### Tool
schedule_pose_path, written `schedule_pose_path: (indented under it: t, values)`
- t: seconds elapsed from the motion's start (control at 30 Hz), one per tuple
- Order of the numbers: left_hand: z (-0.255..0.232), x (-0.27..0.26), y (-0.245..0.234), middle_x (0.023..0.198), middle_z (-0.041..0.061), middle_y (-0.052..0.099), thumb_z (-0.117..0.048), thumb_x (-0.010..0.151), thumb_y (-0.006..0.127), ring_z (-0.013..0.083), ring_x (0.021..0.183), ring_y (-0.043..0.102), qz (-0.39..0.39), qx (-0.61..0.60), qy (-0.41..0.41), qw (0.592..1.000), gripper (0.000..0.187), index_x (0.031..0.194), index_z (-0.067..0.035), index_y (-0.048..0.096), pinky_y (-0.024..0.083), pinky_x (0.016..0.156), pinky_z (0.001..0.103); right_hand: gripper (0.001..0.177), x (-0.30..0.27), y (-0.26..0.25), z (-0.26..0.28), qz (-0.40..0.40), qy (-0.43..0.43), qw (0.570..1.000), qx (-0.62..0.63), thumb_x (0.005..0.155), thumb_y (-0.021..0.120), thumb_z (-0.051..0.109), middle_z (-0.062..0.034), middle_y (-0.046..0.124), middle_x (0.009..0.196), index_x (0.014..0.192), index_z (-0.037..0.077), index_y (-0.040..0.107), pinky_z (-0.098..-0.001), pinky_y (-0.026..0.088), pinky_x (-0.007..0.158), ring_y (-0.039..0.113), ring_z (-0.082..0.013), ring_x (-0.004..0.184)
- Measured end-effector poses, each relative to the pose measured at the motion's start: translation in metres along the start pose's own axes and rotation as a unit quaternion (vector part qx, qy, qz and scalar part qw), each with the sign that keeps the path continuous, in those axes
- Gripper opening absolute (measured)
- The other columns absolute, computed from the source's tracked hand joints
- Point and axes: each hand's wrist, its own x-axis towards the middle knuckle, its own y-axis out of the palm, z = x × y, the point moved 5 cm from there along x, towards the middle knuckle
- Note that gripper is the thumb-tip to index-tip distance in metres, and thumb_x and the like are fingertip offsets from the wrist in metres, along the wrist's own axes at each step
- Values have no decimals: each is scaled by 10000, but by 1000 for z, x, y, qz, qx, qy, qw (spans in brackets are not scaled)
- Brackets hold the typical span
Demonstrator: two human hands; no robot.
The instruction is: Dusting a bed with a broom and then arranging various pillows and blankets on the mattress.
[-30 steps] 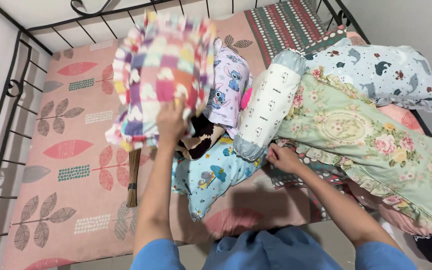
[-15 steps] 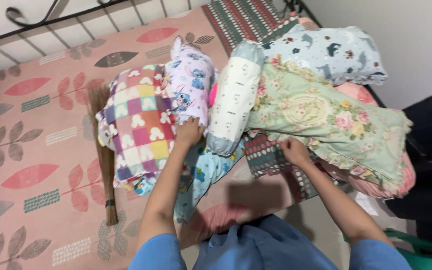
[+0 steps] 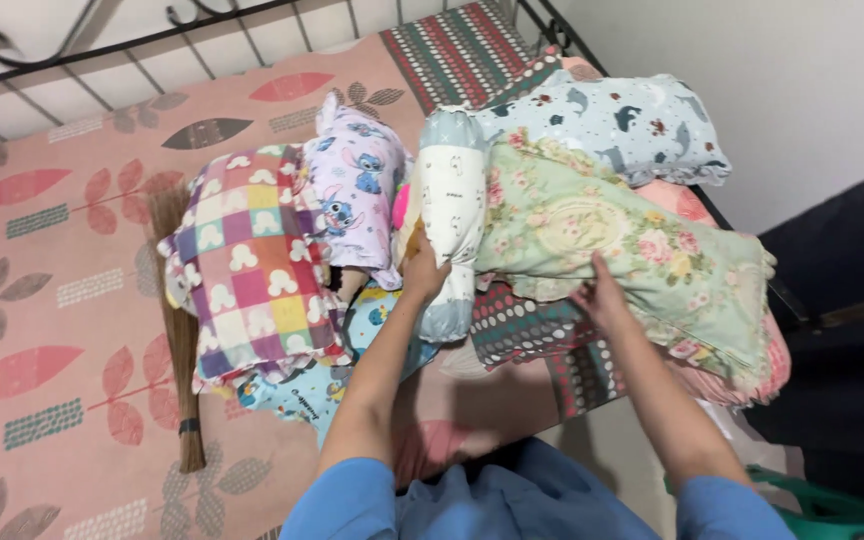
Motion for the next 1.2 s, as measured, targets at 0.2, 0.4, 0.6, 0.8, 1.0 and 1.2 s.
schedule_pose_path:
  t: [0.2,0.4,0.6,0.8,1.0,1.2]
  values:
    - [30,-41,-120,1196,359,659,-403,923,597,540,1191,609,-111,-37,12,993,811,1588,-99,246,447,1036,619,630,137,-63,59,-232,-247,910,-239,965,823,497,-253,673,1120,1217,-47,630,-530,571,825,652,-405,1141]
    - [98,-108,-233,1511,233,489,-364,821,567,494,1235,559,-289,-31,71,954,821,1534,-47,311,448,995,559,465,-16,40,171,-110,-502,825,-233,1020,681,163,70,334,720,721,182,324,-381,218,567,358,-100,675]
    - [117,-190,-277,1159,305,674,-351,773,632,503,1170,616,-332,-90,-100,934,852,1569,-240,351,456,1015,557,260,-94,194,165,132,-667,685,-261,952,814,138,-243,597,725,826,-41,672,-409,421,574,551,-278,622]
    - [139,-249,-294,1065,313,698,-371,761,624,526,1087,647,-354,-94,-140,920,824,1540,-234,392,478,959,576,156,-141,339,103,236,-520,798,-192,904,716,172,-63,653,822,995,58,659,-359,526,681,618,-181,764]
    - [165,-272,-297,1112,320,694,-396,779,634,506,1126,642,-339,-57,-171,923,803,1529,-231,401,462,991,582,659,-87,352,-75,248,-265,751,-551,888,715,503,-171,597,1400,1425,218,458,-472,481,1075,577,-310,1307]
    - [189,-228,-296,1177,317,672,-423,805,606,526,1128,628,-338,-67,-135,929,823,1557,-186,370,467,947,602,740,-93,341,-131,388,-262,611,-638,941,611,473,-274,462,1529,1511,25,466,-540,359,1178,436,-420,1441]
